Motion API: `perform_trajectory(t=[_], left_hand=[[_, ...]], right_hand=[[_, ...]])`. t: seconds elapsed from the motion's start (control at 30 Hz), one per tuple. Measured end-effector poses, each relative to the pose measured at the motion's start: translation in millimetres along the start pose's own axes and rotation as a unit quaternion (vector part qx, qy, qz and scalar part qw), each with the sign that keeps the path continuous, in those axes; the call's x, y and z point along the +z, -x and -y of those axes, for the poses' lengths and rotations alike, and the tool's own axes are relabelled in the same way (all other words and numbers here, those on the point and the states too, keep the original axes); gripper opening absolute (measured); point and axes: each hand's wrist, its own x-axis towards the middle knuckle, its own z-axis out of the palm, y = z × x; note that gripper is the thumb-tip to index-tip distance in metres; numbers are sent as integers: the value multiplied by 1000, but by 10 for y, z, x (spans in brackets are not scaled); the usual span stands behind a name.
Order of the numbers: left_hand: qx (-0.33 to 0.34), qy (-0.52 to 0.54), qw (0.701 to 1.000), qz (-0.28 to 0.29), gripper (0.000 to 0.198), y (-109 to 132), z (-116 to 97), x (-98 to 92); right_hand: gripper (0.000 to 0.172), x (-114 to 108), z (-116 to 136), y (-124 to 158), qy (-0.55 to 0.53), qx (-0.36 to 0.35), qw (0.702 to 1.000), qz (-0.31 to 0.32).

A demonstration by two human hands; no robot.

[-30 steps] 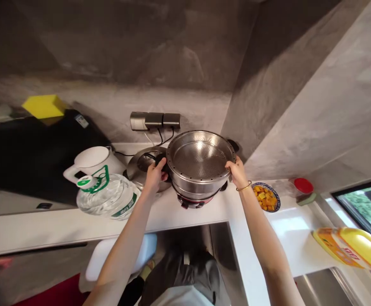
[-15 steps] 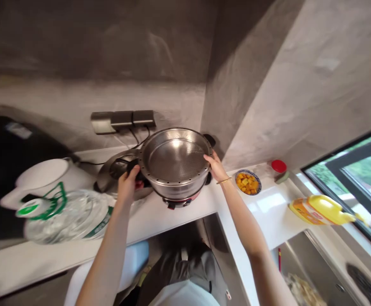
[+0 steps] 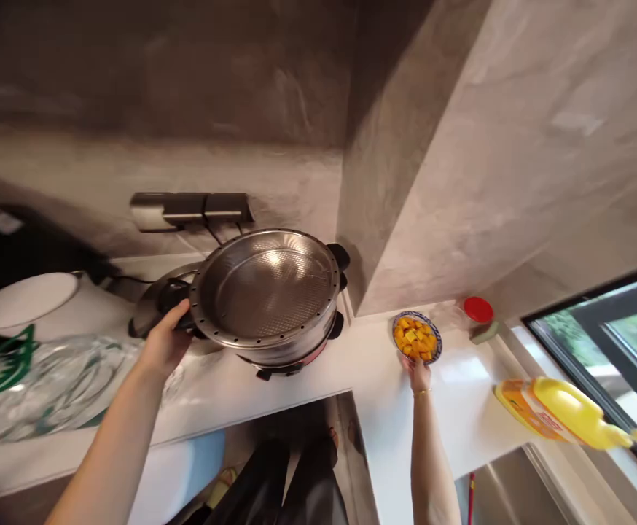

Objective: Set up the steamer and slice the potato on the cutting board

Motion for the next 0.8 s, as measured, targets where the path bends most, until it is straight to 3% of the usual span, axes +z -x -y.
perform_trajectory(t=[0.1,0.37,0.7,0.8], left_hand=[[-13,15,1000,10,39,11,-29,-7],[-22,61,997,31,36,5,-32,-25],[-18,50,998,44,38,1,-27,-31],[-25,51,997,46,39,9,-53,-44]], right_hand=[[31,-41,-119,-33,-19,31,999,-1],[35,-586,-373,187,-78,51,995,45],[34,-422,-549,75,-82,49,994,46],[32,-389,-628,44,-18,20,995,99]])
